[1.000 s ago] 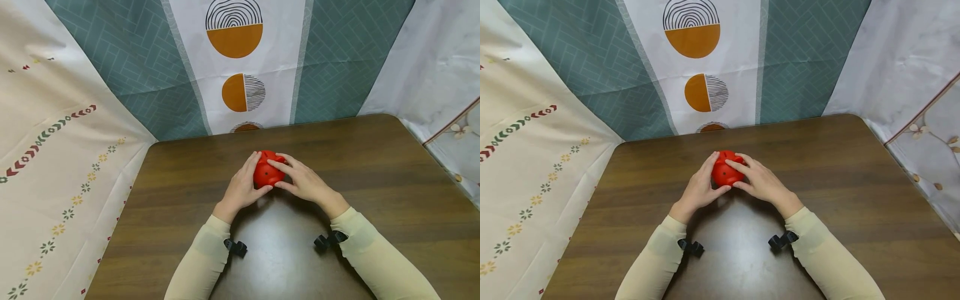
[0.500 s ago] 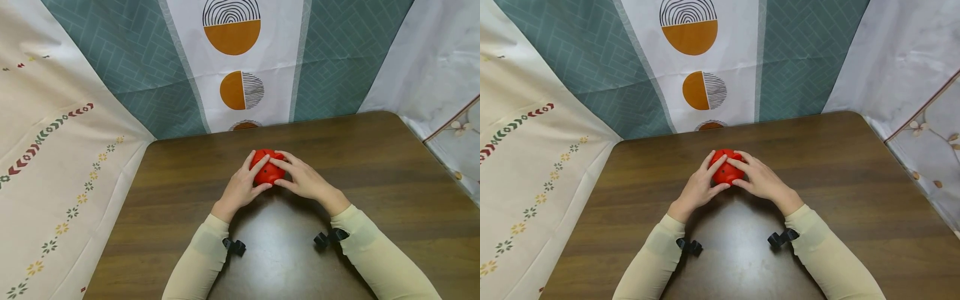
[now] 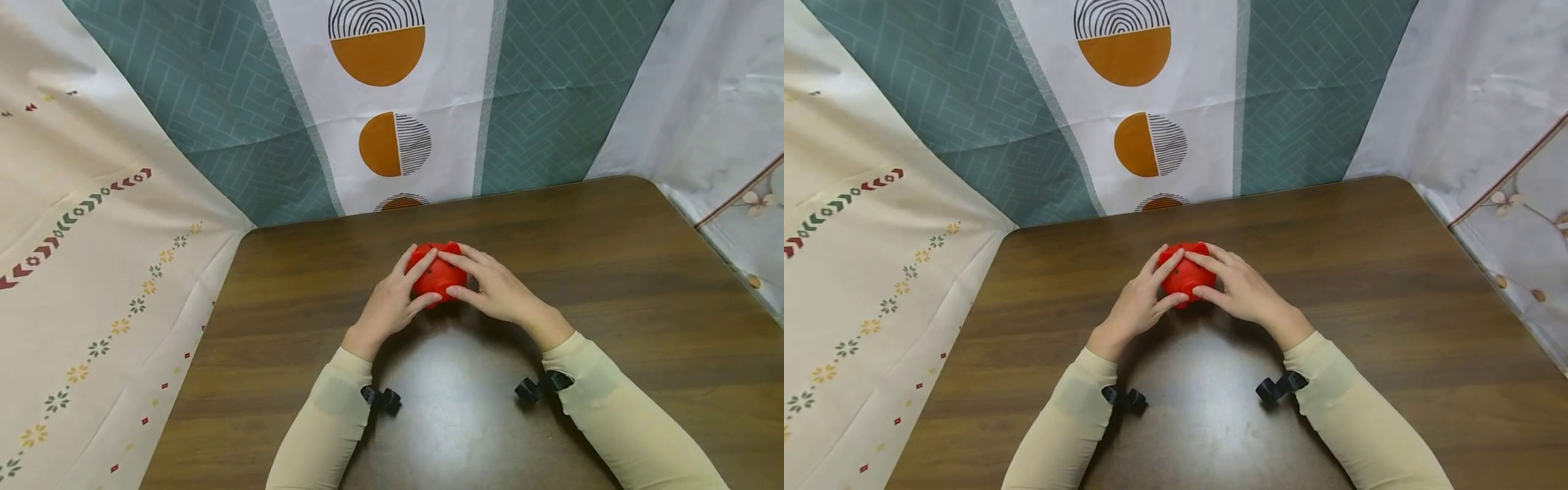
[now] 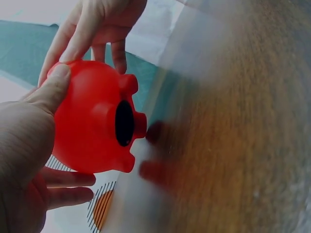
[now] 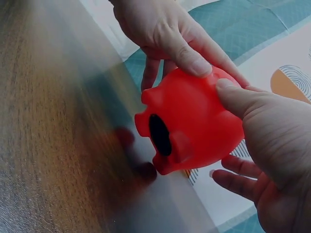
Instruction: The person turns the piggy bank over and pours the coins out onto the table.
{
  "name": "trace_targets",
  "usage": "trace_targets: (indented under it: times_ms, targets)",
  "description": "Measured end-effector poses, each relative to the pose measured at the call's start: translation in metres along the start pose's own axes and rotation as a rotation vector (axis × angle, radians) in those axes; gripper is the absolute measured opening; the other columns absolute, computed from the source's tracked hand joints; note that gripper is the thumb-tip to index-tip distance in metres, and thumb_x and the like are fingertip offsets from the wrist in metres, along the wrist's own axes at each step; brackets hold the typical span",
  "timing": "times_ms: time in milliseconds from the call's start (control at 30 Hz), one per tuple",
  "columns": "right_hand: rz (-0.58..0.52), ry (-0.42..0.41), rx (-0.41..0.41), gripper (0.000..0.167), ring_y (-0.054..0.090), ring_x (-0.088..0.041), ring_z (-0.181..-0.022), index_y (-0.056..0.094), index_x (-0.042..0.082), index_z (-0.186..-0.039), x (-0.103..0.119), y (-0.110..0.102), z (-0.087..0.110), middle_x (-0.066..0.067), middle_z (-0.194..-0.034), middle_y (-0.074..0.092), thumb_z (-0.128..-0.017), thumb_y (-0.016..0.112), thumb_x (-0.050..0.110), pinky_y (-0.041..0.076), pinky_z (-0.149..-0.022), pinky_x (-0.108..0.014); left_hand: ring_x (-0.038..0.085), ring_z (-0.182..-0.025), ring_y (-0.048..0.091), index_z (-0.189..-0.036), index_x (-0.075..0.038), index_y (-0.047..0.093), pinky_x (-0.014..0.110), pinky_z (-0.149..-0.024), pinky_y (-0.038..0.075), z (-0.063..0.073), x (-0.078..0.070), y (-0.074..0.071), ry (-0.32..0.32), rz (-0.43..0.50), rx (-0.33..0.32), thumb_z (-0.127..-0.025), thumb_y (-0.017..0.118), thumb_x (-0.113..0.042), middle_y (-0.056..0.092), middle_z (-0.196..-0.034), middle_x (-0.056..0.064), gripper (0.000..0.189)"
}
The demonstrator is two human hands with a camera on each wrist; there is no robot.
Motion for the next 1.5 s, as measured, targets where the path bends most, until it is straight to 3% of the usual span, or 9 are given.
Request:
trace_targets:
  times_ms: [233,367,567,733,900,1067,1367,1500]
  targets:
    - [0.01,-0.006,0.004,0.085,0.036,-0.032,-0.129,0.036,0.031,-0.148,0.0,0.002,-0.001,-0.011,-0.152,0.032,-0.076,0.08,0.041,0.051,-0.087,-0.049,0.026,-0.116,0.056,-0.151,-0.046,0.01,0.04,-0.091,0.051,0.0,0.005,0.002,-0.054,0.078,0.038,-0.09,0.056,-0.054,0.036,-0.146,0.009,0.077]
    - [0.034,-0.019,0.005,0.092,0.037,-0.03,-0.126,0.035,0.029,-0.149,0.0,0.004,-0.002,-0.012,-0.152,0.032,-0.072,0.084,0.034,0.052,-0.086,-0.046,0.028,-0.118,0.054,-0.151,-0.047,0.01,0.043,-0.092,0.051,0.0,0.008,0.002,-0.082,0.104,0.051,-0.09,0.055,-0.056,0.036,-0.147,0.01,0.077]
    - [0.081,-0.029,-0.019,0.095,0.039,-0.031,-0.122,0.034,0.027,-0.149,-0.002,0.008,-0.005,-0.01,-0.151,0.032,-0.07,0.087,0.028,0.051,-0.085,-0.045,0.029,-0.121,0.051,-0.153,-0.038,0.016,0.044,-0.094,0.049,-0.001,0.008,0.003,-0.088,0.13,0.04,-0.091,0.056,-0.053,0.034,-0.149,0.01,0.076]
    - [0.01,-0.031,-0.046,0.094,0.038,-0.036,-0.13,0.031,0.023,-0.148,-0.004,0.013,-0.007,-0.011,-0.15,0.032,-0.072,0.086,0.023,0.048,-0.093,-0.053,0.028,-0.119,0.053,-0.154,-0.033,0.018,0.04,-0.094,0.05,-0.002,0.006,0.007,-0.067,0.162,0.012,-0.09,0.058,-0.052,0.03,-0.151,0.01,0.077]
    - [-0.044,-0.007,-0.05,0.094,0.039,-0.035,-0.131,0.03,0.021,-0.147,-0.008,0.015,-0.007,-0.011,-0.15,0.032,-0.071,0.086,0.017,0.046,-0.095,-0.054,0.025,-0.12,0.054,-0.153,-0.038,0.012,0.039,-0.094,0.05,-0.003,0.002,0.01,-0.041,0.184,0.02,-0.076,0.076,-0.052,0.027,-0.153,0.006,0.102]
    - [-0.047,0.005,-0.054,0.094,0.039,-0.033,-0.131,0.032,0.023,-0.147,-0.009,0.013,-0.008,-0.009,-0.149,0.034,-0.07,0.087,0.022,0.045,-0.095,-0.055,0.024,-0.124,0.049,-0.154,-0.036,0.007,0.042,-0.095,0.049,-0.003,0.002,0.011,-0.028,0.19,0.063,-0.066,0.088,-0.037,0.027,-0.151,0.007,0.12]
    - [-0.056,0.025,-0.058,0.094,0.042,-0.029,-0.128,0.033,0.025,-0.146,-0.011,0.011,-0.008,-0.007,-0.149,0.035,-0.07,0.087,0.024,0.048,-0.093,-0.052,0.019,-0.12,0.051,-0.153,-0.039,0.007,0.034,-0.095,0.049,-0.005,0.0,0.008,0.018,0.13,0.022,-0.069,0.086,-0.031,0.034,-0.145,0.004,0.116]
    - [-0.063,0.015,-0.065,0.093,0.045,-0.028,-0.125,0.034,0.024,-0.146,-0.009,0.008,-0.008,-0.008,-0.147,0.037,-0.069,0.087,0.026,0.049,-0.092,-0.05,0.019,-0.123,0.048,-0.153,-0.035,0.015,0.033,-0.097,0.047,-0.005,-0.004,0.003,0.081,0.119,-0.033,-0.07,0.086,-0.03,0.035,-0.146,0.005,0.11]
Point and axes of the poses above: each hand's wrist, its own z-axis away from the middle knuckle, its own y-axis out of the palm, x = y × z, the point moved 7 cm from there along -z, towards the middle knuckle
